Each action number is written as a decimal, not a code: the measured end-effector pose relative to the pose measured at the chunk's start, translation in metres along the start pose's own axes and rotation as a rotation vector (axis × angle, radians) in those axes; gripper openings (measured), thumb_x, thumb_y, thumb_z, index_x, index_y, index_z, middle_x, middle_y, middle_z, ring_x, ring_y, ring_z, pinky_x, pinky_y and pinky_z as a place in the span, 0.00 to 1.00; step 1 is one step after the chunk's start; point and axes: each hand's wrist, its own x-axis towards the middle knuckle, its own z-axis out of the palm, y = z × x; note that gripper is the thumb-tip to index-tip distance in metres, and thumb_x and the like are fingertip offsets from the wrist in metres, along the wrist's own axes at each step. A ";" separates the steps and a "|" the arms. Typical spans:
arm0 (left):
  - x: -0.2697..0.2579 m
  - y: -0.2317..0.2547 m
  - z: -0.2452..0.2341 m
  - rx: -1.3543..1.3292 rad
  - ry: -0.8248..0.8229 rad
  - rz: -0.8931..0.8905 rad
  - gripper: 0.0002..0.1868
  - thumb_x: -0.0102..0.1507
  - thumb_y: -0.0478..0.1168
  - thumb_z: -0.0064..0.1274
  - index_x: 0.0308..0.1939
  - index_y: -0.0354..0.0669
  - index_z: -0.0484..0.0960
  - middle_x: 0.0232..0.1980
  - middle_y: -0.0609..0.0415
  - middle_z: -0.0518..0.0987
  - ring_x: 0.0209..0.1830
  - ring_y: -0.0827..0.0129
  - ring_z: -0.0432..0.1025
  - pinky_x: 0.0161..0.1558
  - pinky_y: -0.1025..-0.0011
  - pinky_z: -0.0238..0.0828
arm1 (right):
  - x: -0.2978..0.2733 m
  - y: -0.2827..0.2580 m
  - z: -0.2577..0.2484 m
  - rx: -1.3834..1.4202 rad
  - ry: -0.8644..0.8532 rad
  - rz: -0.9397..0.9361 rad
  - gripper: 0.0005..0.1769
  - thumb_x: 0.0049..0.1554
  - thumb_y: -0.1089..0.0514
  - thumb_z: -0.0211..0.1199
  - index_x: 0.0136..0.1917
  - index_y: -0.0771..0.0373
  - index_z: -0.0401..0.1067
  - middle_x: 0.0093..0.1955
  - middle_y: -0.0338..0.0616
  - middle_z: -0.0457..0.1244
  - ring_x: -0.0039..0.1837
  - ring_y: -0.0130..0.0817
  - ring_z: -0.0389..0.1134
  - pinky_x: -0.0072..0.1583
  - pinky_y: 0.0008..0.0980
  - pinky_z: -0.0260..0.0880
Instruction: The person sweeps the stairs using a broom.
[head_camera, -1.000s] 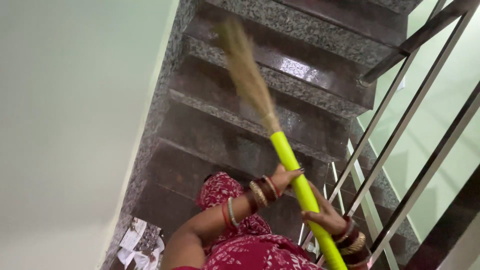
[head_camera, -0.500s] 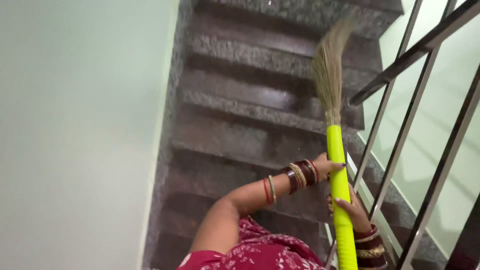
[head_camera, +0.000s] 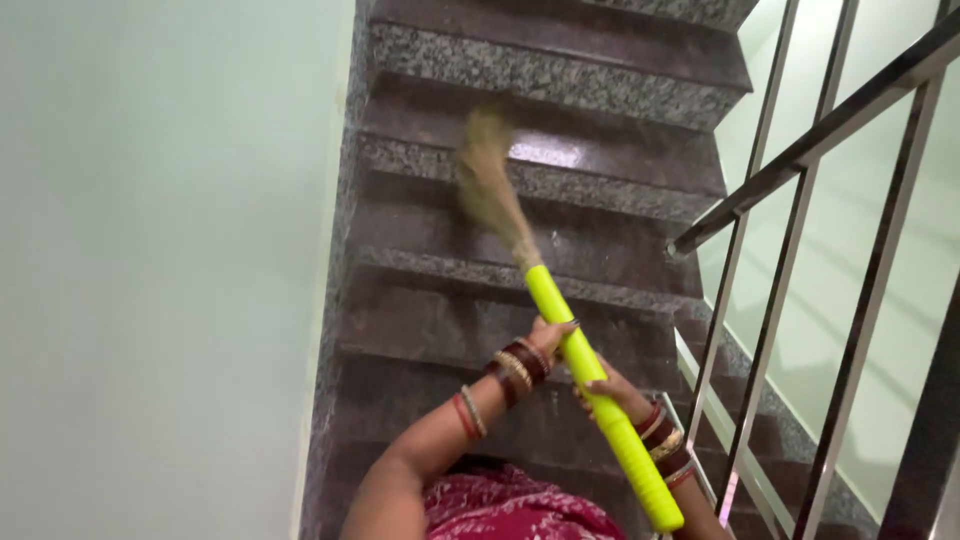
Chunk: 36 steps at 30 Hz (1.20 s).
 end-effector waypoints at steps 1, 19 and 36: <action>-0.006 0.003 -0.005 -0.041 -0.014 0.016 0.28 0.59 0.33 0.61 0.58 0.44 0.65 0.44 0.46 0.79 0.38 0.54 0.78 0.36 0.54 0.79 | 0.000 -0.002 -0.001 0.018 -0.010 0.010 0.46 0.51 0.54 0.67 0.78 0.54 0.49 0.45 0.47 0.65 0.38 0.31 0.68 0.37 0.30 0.73; 0.010 -0.072 0.218 0.292 -0.323 -0.247 0.15 0.61 0.33 0.60 0.49 0.35 0.74 0.40 0.44 0.80 0.36 0.53 0.79 0.36 0.52 0.80 | -0.131 -0.004 -0.122 0.363 0.294 -0.160 0.40 0.53 0.54 0.63 0.75 0.58 0.51 0.48 0.48 0.61 0.41 0.30 0.66 0.40 0.30 0.73; 0.088 0.007 0.065 -0.008 0.113 0.058 0.22 0.60 0.32 0.59 0.56 0.36 0.70 0.45 0.43 0.80 0.42 0.52 0.79 0.43 0.54 0.80 | 0.031 -0.056 -0.082 0.339 -0.210 0.095 0.38 0.56 0.57 0.63 0.76 0.55 0.53 0.47 0.44 0.63 0.40 0.29 0.65 0.42 0.28 0.71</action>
